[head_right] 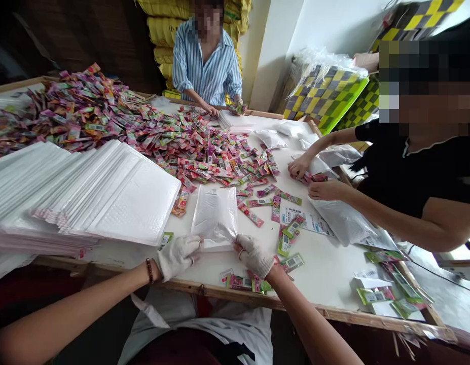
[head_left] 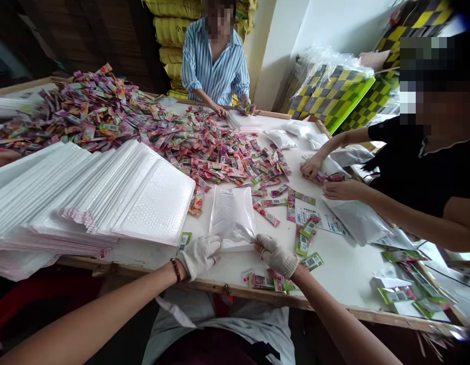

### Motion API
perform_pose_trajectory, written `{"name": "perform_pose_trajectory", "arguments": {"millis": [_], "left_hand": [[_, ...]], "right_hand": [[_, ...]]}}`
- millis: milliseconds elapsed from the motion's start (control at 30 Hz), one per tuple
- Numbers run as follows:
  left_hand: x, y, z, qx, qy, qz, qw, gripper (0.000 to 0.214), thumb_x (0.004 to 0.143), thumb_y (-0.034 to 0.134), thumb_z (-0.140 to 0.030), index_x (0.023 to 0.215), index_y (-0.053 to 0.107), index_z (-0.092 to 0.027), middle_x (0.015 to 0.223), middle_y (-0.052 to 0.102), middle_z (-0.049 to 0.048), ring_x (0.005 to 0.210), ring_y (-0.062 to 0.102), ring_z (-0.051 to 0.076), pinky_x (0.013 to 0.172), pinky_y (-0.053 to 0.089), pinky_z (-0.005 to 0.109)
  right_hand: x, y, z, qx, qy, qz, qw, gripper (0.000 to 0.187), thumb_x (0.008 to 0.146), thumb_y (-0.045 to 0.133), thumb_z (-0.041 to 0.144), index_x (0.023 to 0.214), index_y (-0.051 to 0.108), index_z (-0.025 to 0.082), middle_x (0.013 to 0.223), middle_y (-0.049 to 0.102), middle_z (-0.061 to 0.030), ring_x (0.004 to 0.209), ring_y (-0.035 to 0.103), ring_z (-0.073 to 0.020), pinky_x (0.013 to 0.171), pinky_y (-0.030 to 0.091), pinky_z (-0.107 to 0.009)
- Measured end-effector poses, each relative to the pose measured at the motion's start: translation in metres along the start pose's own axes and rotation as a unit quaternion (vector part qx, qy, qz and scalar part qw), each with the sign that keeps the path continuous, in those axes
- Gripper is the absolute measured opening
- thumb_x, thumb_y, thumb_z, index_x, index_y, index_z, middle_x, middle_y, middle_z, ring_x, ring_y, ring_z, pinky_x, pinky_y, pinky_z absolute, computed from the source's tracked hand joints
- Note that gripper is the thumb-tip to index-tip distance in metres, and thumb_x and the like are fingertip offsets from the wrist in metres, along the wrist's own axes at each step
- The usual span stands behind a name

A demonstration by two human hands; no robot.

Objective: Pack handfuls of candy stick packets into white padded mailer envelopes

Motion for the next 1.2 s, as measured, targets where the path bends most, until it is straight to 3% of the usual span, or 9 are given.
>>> {"name": "perform_pose_trajectory", "arguments": {"millis": [133,300,400,567,767,867,967,1100,1200], "left_hand": [[0.015,-0.014,0.020,-0.057,-0.182,-0.036,0.981,0.026,0.090,0.045,-0.040,0.083,0.064,-0.022,0.079,0.067,0.0023,0.075,0.062,0.018,0.068,0.042,0.027],[0.040,-0.017,0.031,-0.091,-0.271,-0.127,0.950,0.017,0.075,0.065,-0.033,0.079,0.057,-0.019,0.076,0.062,0.0022,0.072,0.059,0.017,0.065,0.040,0.027],[0.041,-0.016,0.036,-0.245,-0.305,-0.168,0.905,0.040,0.064,0.076,-0.034,0.093,0.054,-0.019,0.077,0.061,0.0004,0.068,0.057,0.015,0.061,0.042,0.026],[0.049,-0.019,0.030,-0.565,-0.263,-0.024,0.781,0.053,0.058,0.074,-0.061,0.082,0.052,-0.020,0.054,0.046,-0.0076,0.042,0.039,0.008,0.042,0.032,0.021],[0.113,-0.093,0.053,-0.309,-0.210,-0.218,0.902,0.047,0.086,0.041,-0.061,0.098,0.059,-0.019,0.073,0.061,0.0017,0.062,0.055,0.014,0.056,0.044,0.025],[0.155,-0.136,0.077,-0.051,-0.200,-0.272,0.940,0.050,0.090,0.040,-0.051,0.124,0.054,-0.017,0.113,0.062,0.0118,0.104,0.057,0.024,0.088,0.046,0.036],[0.188,-0.153,0.105,0.117,-0.264,-0.235,0.928,0.061,0.085,0.045,-0.053,0.136,0.047,-0.019,0.138,0.047,0.0173,0.129,0.040,0.035,0.104,0.032,0.052],[0.215,-0.118,0.119,0.157,-0.329,-0.115,0.924,0.068,0.079,0.046,-0.063,0.136,0.049,-0.026,0.145,0.041,0.0180,0.132,0.034,0.045,0.100,0.025,0.069],[0.218,-0.073,0.092,0.182,-0.273,-0.112,0.938,0.074,0.076,0.047,-0.067,0.137,0.049,-0.025,0.148,0.037,0.0201,0.133,0.031,0.046,0.100,0.023,0.069]], "right_hand": [[0.022,0.002,-0.006,0.037,0.110,-0.049,0.992,0.020,0.090,0.042,0.036,0.079,0.048,0.021,0.068,0.048,0.0028,0.064,0.048,-0.0132,0.059,0.038,-0.024],[0.047,0.005,-0.008,-0.013,0.217,-0.090,0.972,0.008,0.083,0.049,0.028,0.085,0.051,0.021,0.063,0.046,0.0038,0.060,0.048,-0.0135,0.056,0.035,-0.024],[0.051,0.000,-0.006,0.086,0.257,-0.146,0.952,0.039,0.074,0.060,0.023,0.111,0.048,0.021,0.065,0.048,0.0057,0.058,0.048,-0.0127,0.054,0.037,-0.022],[0.057,-0.003,0.002,0.454,0.338,0.028,0.824,0.033,0.076,0.066,0.046,0.087,0.050,0.020,0.055,0.044,0.0080,0.039,0.036,-0.0062,0.036,0.029,-0.018],[0.111,-0.080,0.028,0.534,0.149,-0.130,0.822,0.039,0.067,0.077,0.039,0.095,0.058,0.020,0.076,0.064,-0.0010,0.055,0.056,-0.0107,0.045,0.044,-0.020],[0.140,-0.122,0.020,0.471,0.059,-0.218,0.853,0.049,0.078,0.062,0.050,0.120,0.049,0.027,0.104,0.065,-0.0041,0.078,0.064,-0.0157,0.063,0.052,-0.027],[0.149,-0.137,-0.019,0.229,0.127,-0.261,0.929,0.055,0.084,0.050,0.052,0.130,0.043,0.023,0.116,0.062,-0.0093,0.099,0.062,-0.0209,0.080,0.051,-0.034],[0.120,-0.115,-0.083,-0.075,0.323,-0.217,0.918,0.063,0.079,0.057,0.053,0.129,0.052,0.015,0.129,0.052,-0.0213,0.123,0.046,-0.0376,0.098,0.036,-0.054],[0.094,-0.080,-0.096,-0.235,0.355,-0.152,0.892,0.068,0.083,0.049,0.060,0.136,0.049,0.017,0.142,0.042,-0.0215,0.135,0.030,-0.0420,0.105,0.022,-0.062]]}}
Point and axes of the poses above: each hand's wrist, its own x-axis towards the middle knuckle, its own y-axis out of the palm, z = x × y, the point moved 3 cm from there along x, towards the middle knuckle
